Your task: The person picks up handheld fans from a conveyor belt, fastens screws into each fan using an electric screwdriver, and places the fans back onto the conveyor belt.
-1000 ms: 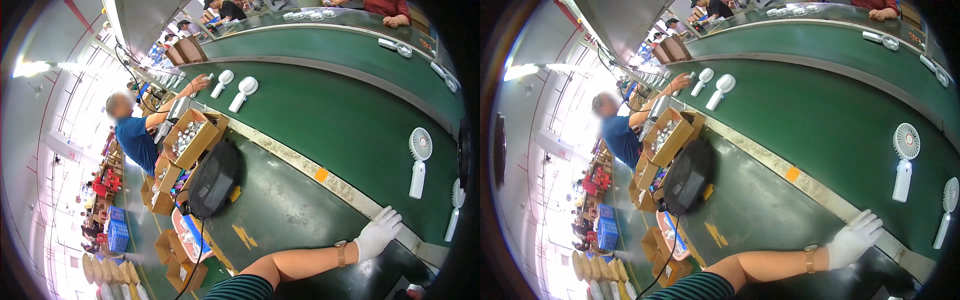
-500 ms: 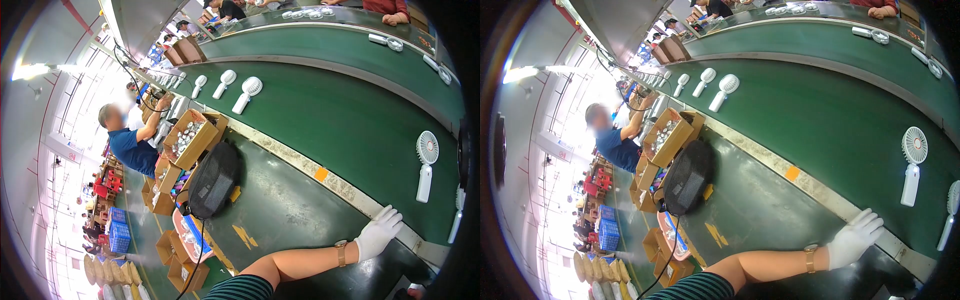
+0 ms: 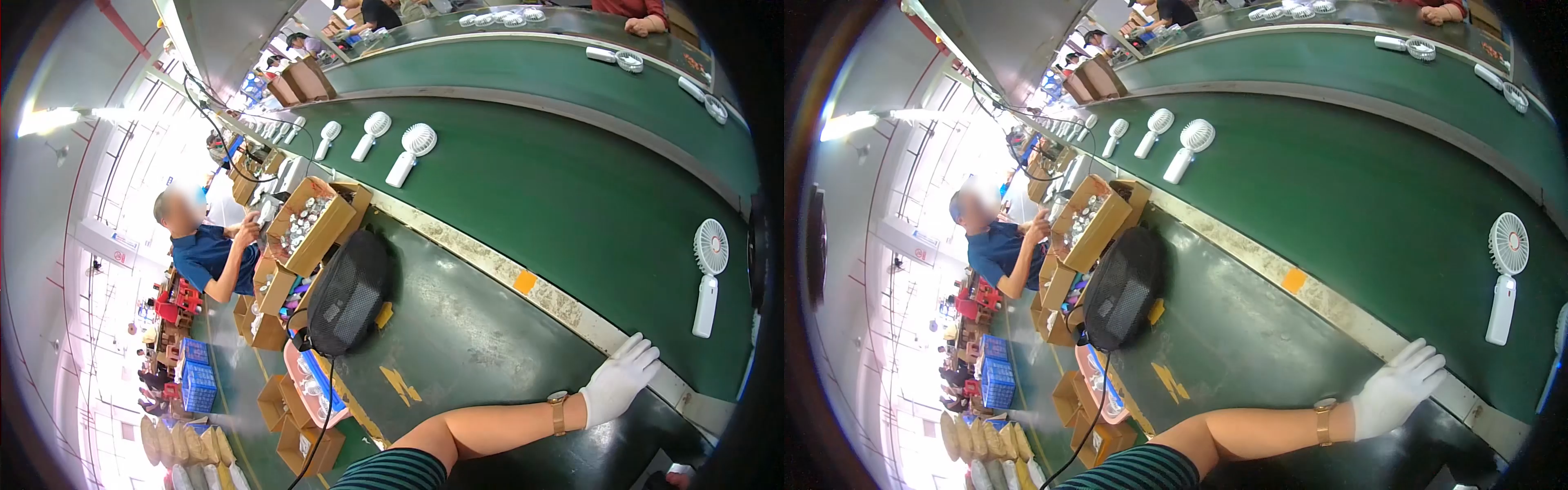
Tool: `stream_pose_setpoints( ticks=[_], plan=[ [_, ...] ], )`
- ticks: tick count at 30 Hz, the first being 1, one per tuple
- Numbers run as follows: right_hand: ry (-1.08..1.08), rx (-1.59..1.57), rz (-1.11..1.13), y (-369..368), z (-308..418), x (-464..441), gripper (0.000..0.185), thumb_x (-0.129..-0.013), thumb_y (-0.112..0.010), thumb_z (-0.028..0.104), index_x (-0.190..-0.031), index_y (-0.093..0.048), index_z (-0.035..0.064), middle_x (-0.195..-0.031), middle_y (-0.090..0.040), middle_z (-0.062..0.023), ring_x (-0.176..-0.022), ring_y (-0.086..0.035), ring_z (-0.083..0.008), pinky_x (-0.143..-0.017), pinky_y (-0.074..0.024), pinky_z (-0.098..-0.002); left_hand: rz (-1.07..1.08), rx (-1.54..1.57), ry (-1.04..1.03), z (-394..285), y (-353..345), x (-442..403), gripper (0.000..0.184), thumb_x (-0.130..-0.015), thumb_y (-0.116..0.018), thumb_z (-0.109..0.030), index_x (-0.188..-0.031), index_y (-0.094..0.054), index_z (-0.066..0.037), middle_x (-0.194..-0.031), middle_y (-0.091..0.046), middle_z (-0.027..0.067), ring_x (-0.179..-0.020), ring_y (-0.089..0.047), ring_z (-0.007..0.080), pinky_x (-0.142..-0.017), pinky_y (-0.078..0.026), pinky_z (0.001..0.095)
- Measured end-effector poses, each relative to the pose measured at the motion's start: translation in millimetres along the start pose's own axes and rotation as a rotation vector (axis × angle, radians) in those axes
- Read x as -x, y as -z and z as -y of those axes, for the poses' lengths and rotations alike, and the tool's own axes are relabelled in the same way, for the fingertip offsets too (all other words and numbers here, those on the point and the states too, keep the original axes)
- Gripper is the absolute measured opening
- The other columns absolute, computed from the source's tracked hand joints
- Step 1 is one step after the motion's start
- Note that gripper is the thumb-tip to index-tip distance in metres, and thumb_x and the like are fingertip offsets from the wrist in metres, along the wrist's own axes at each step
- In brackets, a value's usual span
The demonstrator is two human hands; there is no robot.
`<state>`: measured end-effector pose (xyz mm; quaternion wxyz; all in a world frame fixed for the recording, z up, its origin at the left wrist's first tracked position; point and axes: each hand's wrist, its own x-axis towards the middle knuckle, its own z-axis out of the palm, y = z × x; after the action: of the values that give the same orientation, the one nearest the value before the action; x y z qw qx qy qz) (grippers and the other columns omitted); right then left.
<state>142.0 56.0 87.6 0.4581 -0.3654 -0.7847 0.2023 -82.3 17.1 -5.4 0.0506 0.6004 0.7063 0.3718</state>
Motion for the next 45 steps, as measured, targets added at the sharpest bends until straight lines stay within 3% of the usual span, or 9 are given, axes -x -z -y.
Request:
stream_pose_setpoints(
  ticks=[9,13,17,25,28,33,37,40,45],
  plan=[
    [0.162,-0.077,0.112,3,35,-20,0.030,-0.093,-0.053,0.027,-0.093,-0.054,-0.0036,-0.080,-0.060,-0.0128,-0.071,-0.058,-0.0251,-0.068,-0.0475,-0.0363,-0.056,0.011,-0.036,-2,1,1,0.034,-0.067,-0.058,-0.002,-0.101,-0.056,0.000,-0.108,-0.053,0.0141,-0.113,-0.047,0.0305,-0.109,-0.030,0.0414],
    [-0.055,-0.381,-0.033,4,24,-3,0.015,-0.089,-0.058,0.010,-0.094,-0.054,-0.0038,-0.085,-0.061,-0.0136,-0.076,-0.058,-0.0246,-0.076,-0.0466,-0.0387,-0.075,0.048,-0.050,-4,3,1,0.032,-0.068,-0.060,-0.002,-0.099,-0.056,-0.001,-0.105,-0.053,0.0133,-0.109,-0.048,0.0308,-0.107,-0.032,0.0418],
    [-0.067,-0.410,-0.083,10,3,6,0.014,-0.084,-0.064,0.001,-0.093,-0.058,-0.0069,-0.087,-0.060,-0.0152,-0.075,-0.058,-0.0217,-0.069,-0.0497,-0.0330,-0.075,0.030,-0.086,-8,6,1,0.030,-0.068,-0.062,-0.003,-0.097,-0.056,-0.002,-0.103,-0.053,0.0128,-0.107,-0.048,0.0311,-0.105,-0.034,0.0414],
    [-0.100,-0.299,0.057,16,-18,8,0.042,-0.078,-0.074,0.008,-0.109,-0.050,-0.0081,-0.089,-0.062,-0.0156,-0.076,-0.061,-0.0194,-0.066,-0.0512,-0.0296,-0.112,-0.029,-0.134,-14,4,7,0.023,-0.072,-0.059,-0.004,-0.095,-0.057,-0.003,-0.101,-0.053,0.0122,-0.103,-0.048,0.0302,-0.098,-0.037,0.0386],
    [-0.055,-0.337,-0.059,13,-12,8,0.046,-0.078,-0.075,0.009,-0.112,-0.050,-0.0086,-0.089,-0.062,-0.0144,-0.075,-0.060,-0.0202,-0.065,-0.0511,-0.0307,-0.129,-0.058,-0.139,-13,-1,10,0.020,-0.075,-0.058,-0.005,-0.095,-0.057,-0.003,-0.101,-0.053,0.0121,-0.103,-0.048,0.0299,-0.098,-0.037,0.0385],
    [-0.148,-0.146,-0.040,22,14,5,0.053,-0.077,-0.077,0.027,-0.107,-0.053,-0.0100,-0.095,-0.063,-0.0238,-0.082,-0.064,-0.0301,-0.071,-0.0520,-0.0380,-0.068,-0.066,-0.077,-21,3,12,0.020,-0.077,-0.056,-0.005,-0.097,-0.058,-0.003,-0.104,-0.053,0.0118,-0.107,-0.048,0.0298,-0.102,-0.035,0.0393],
    [-0.223,-0.105,-0.022,28,32,3,0.053,-0.076,-0.077,0.024,-0.108,-0.052,-0.0101,-0.094,-0.064,-0.0218,-0.082,-0.064,-0.0290,-0.071,-0.0522,-0.0370,-0.099,-0.081,-0.093,-22,0,14,0.020,-0.078,-0.056,-0.005,-0.098,-0.058,-0.004,-0.105,-0.053,0.0117,-0.108,-0.048,0.0296,-0.104,-0.033,0.0403],
    [-0.144,-0.420,-0.047,-8,-36,16,0.047,-0.088,-0.061,0.009,-0.130,-0.043,0.0005,-0.081,-0.052,-0.0039,-0.070,-0.051,-0.0111,-0.065,-0.0431,-0.0236,-0.114,-0.092,-0.092,-23,0,14,0.020,-0.079,-0.055,-0.005,-0.098,-0.059,-0.004,-0.105,-0.053,0.0119,-0.108,-0.048,0.0295,-0.104,-0.033,0.0406],
    [-0.167,-0.417,0.024,-8,-52,18,0.053,-0.088,-0.059,0.005,-0.137,-0.039,0.0035,-0.091,-0.055,-0.0049,-0.079,-0.053,-0.0113,-0.071,-0.0448,-0.0240,-0.126,-0.108,-0.081,-25,-1,15,0.019,-0.080,-0.053,-0.006,-0.098,-0.059,-0.003,-0.105,-0.053,0.0122,-0.108,-0.048,0.0297,-0.105,-0.033,0.0407]
  ],
)
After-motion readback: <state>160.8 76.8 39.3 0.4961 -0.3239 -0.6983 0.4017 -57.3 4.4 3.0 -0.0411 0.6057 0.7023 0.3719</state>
